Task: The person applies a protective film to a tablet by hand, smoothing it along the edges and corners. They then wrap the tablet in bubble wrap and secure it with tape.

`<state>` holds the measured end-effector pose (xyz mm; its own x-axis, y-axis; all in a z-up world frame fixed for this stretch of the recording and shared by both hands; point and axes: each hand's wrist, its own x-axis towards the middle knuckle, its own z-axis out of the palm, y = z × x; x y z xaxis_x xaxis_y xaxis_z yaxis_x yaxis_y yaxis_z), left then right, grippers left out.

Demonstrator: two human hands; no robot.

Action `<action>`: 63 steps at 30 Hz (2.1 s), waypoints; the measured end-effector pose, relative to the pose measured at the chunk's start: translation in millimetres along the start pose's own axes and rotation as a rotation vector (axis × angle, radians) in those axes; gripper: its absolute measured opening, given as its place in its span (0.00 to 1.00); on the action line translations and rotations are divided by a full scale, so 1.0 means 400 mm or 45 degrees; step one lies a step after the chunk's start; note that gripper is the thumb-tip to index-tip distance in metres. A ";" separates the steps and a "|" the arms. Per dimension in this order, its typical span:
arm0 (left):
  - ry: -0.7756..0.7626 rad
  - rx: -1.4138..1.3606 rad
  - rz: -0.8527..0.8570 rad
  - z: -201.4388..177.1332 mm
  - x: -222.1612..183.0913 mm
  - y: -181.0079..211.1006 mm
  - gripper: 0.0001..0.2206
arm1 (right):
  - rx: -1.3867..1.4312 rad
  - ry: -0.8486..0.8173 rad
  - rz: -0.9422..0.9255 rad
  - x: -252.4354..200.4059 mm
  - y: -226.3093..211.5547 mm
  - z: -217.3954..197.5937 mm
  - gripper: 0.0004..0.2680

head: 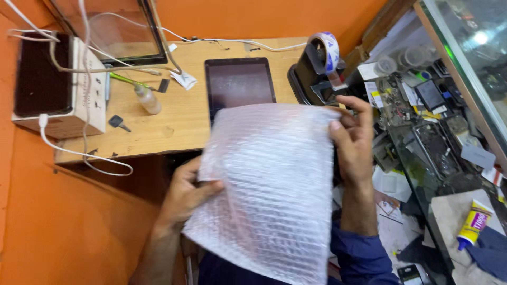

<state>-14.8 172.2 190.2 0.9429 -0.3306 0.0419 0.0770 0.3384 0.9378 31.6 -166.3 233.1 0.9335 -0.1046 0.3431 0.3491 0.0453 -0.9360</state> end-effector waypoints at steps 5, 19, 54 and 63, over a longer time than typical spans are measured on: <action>0.466 0.290 0.080 -0.107 -0.162 0.151 0.18 | -0.804 -0.185 0.023 0.051 0.103 0.138 0.13; 0.613 1.151 -0.180 0.086 0.084 0.010 0.12 | -0.754 0.035 0.124 -0.160 0.173 0.178 0.20; 0.213 1.438 0.725 0.366 0.348 -0.053 0.05 | 0.117 0.538 0.475 -0.326 0.005 -0.081 0.14; 0.375 2.262 1.191 0.363 0.340 0.011 0.06 | 0.087 0.766 0.018 -0.329 -0.015 -0.086 0.10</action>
<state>66.8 0.8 249.8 0.5246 -0.4153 0.7432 -0.5345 -0.8401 -0.0922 -96.0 -186.8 190.7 0.7344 -0.6463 0.2072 0.3603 0.1126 -0.9260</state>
